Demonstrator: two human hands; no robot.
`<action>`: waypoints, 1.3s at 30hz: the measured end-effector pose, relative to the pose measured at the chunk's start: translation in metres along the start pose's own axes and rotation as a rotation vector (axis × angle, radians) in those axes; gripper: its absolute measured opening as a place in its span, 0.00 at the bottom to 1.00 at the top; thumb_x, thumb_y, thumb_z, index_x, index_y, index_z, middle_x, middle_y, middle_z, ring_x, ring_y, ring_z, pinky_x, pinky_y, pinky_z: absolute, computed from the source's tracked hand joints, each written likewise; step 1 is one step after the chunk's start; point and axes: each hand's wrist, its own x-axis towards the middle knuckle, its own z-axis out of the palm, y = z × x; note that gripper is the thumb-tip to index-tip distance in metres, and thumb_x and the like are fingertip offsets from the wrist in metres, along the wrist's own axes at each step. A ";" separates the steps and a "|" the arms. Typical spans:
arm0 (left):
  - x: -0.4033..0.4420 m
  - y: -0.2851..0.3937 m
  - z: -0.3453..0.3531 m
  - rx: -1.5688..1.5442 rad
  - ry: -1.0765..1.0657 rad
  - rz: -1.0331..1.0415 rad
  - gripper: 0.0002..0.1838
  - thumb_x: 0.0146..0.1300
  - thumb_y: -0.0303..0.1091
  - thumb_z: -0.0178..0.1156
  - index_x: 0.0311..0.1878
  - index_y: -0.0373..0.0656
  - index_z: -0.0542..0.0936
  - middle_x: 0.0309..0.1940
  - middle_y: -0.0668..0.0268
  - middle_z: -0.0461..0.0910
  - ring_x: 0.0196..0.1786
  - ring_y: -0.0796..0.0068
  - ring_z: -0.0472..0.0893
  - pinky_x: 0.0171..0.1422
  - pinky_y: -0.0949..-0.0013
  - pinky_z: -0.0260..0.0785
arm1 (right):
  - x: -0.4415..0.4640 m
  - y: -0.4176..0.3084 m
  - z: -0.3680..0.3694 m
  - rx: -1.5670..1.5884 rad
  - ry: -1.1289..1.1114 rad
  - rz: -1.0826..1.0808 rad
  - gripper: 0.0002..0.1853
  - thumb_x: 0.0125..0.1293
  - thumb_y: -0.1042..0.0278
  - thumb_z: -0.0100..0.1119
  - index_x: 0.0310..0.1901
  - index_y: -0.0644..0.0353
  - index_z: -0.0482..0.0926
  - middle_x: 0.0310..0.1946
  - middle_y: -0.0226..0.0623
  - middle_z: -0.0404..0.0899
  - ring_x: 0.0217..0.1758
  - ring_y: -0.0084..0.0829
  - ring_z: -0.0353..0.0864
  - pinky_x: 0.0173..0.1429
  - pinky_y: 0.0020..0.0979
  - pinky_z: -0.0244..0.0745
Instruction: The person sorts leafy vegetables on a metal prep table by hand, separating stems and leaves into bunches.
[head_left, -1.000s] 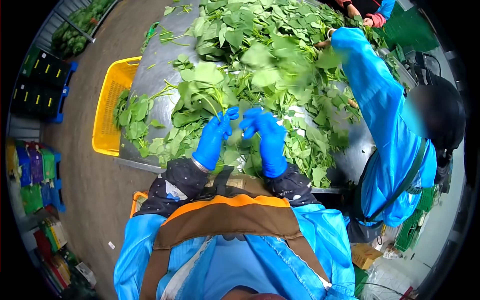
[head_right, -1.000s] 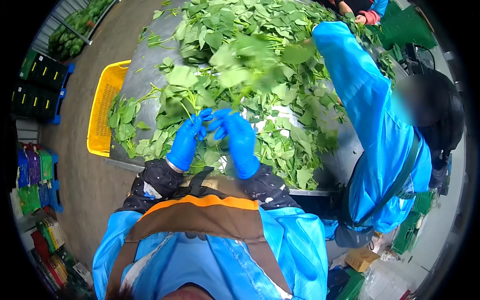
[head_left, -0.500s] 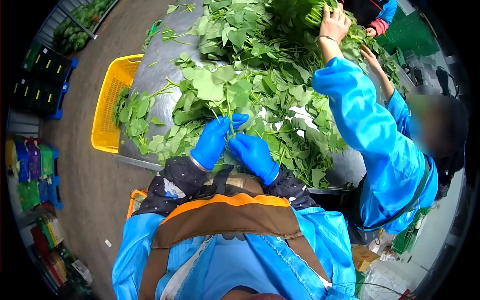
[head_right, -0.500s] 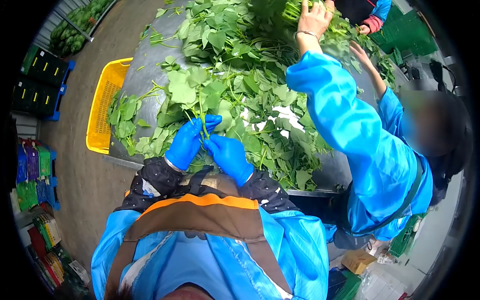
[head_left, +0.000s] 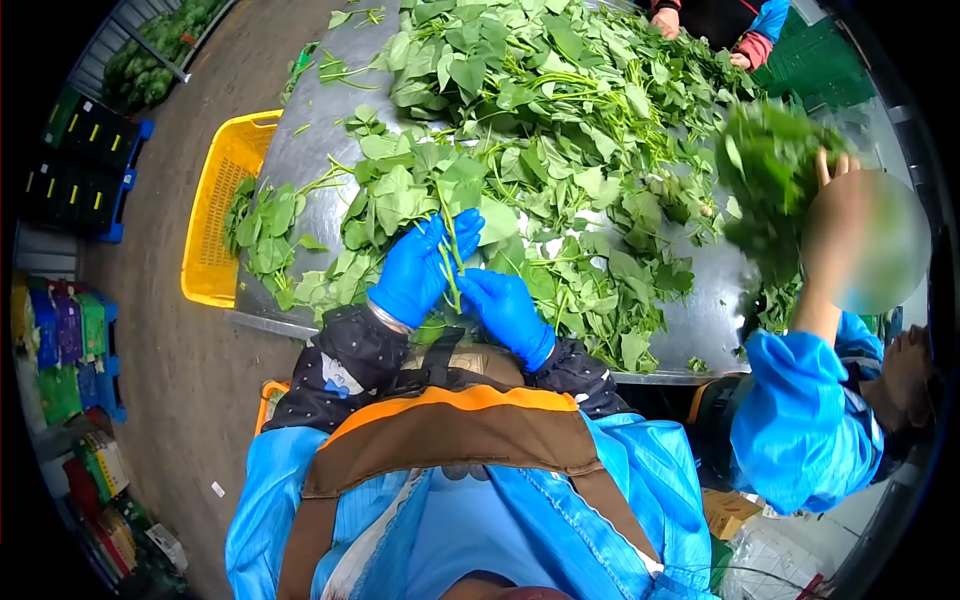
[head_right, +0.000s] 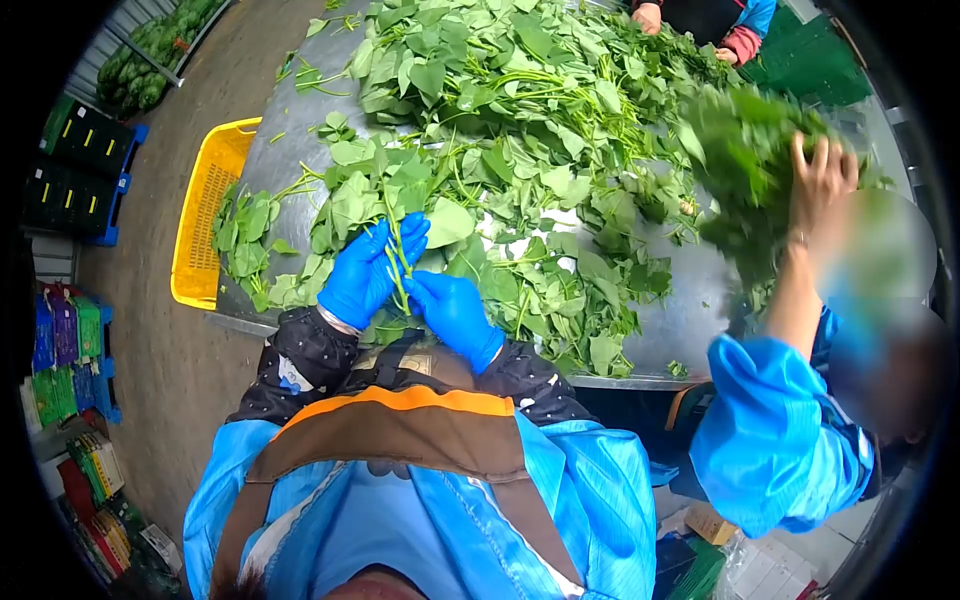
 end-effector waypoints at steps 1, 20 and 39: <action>-0.001 -0.002 -0.002 0.030 -0.008 0.024 0.19 0.65 0.36 0.48 0.53 0.31 0.66 0.53 0.48 0.68 0.58 0.56 0.68 0.66 0.56 0.58 | 0.000 0.000 0.000 0.120 -0.070 0.090 0.13 0.62 0.58 0.51 0.38 0.58 0.79 0.26 0.41 0.79 0.27 0.40 0.78 0.30 0.33 0.71; -0.003 -0.027 0.044 0.628 0.254 0.193 0.15 0.66 0.43 0.48 0.29 0.43 0.73 0.22 0.74 0.67 0.25 0.85 0.63 0.27 0.78 0.55 | 0.013 -0.001 -0.024 -0.315 0.173 -0.210 0.16 0.50 0.56 0.60 0.37 0.56 0.75 0.33 0.40 0.74 0.38 0.45 0.75 0.37 0.42 0.70; 0.076 -0.060 0.116 0.853 -0.064 -0.018 0.22 0.65 0.43 0.49 0.56 0.38 0.67 0.55 0.65 0.68 0.53 0.76 0.70 0.58 0.74 0.59 | 0.097 -0.007 -0.273 -0.618 0.188 -0.105 0.13 0.51 0.62 0.56 0.38 0.58 0.75 0.32 0.46 0.75 0.34 0.48 0.76 0.35 0.43 0.70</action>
